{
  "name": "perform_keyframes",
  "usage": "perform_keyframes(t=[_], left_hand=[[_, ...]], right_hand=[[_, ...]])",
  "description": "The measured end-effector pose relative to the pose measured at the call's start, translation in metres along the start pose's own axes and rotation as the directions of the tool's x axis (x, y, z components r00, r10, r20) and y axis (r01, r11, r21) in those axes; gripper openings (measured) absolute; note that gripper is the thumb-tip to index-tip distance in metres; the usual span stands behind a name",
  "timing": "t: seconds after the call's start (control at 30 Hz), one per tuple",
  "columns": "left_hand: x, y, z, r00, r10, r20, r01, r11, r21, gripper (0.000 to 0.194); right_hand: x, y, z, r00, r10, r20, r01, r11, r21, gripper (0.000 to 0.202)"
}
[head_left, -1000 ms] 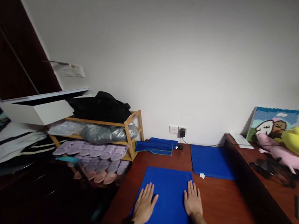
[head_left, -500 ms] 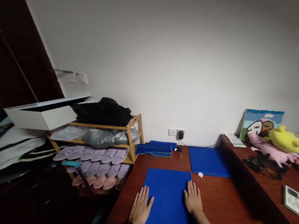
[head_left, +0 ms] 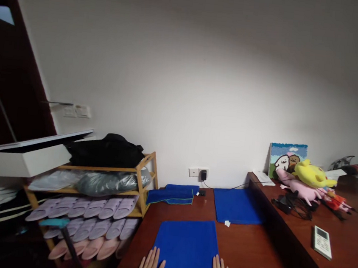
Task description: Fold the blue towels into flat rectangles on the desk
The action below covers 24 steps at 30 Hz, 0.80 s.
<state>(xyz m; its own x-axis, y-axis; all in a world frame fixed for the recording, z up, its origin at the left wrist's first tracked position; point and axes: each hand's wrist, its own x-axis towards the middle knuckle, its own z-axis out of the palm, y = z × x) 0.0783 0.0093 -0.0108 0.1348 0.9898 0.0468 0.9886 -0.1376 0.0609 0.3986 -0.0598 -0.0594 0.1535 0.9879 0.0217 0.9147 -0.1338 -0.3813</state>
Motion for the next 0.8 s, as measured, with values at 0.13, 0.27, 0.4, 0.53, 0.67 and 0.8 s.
perform_keyframes(t=[0.13, 0.27, 0.4, 0.53, 0.67, 0.8], left_hand=[[-0.004, 0.045, -0.009, 0.991, 0.079, -0.111, -0.089, 0.993, -0.081, 0.063], [-0.011, 0.136, -0.006, 0.927, 0.372, -0.057, -0.375, 0.903, -0.211, 0.062], [-0.017, 0.184, 0.003, 0.898, 0.441, 0.008, -0.42, 0.86, -0.289, 0.06], [-0.013, 0.137, 0.001, 0.947, 0.319, 0.043, -0.298, 0.919, -0.259, 0.064], [-0.009, 0.046, -0.005, 0.998, 0.054, 0.02, -0.05, 0.989, -0.141, 0.068], [-0.011, 0.001, 0.0, 0.998, 0.025, -0.054, -0.031, 0.994, -0.103, 0.066]], right_hand=[[-0.005, -0.003, -0.008, 1.0, -0.006, -0.003, 0.006, 1.0, 0.012, 0.07], [-0.014, -0.008, -0.019, 1.0, -0.004, 0.014, 0.004, 1.0, -0.002, 0.069], [-0.016, -0.007, -0.02, 0.998, -0.032, 0.047, 0.034, 0.998, -0.044, 0.069], [-0.013, -0.004, -0.013, 0.999, 0.003, 0.049, 0.001, 0.997, -0.076, 0.073], [-0.012, -0.002, -0.007, 1.0, 0.004, 0.026, -0.002, 0.998, -0.059, 0.072], [-0.015, -0.001, -0.009, 1.0, 0.0, 0.025, 0.002, 0.997, -0.073, 0.072]])
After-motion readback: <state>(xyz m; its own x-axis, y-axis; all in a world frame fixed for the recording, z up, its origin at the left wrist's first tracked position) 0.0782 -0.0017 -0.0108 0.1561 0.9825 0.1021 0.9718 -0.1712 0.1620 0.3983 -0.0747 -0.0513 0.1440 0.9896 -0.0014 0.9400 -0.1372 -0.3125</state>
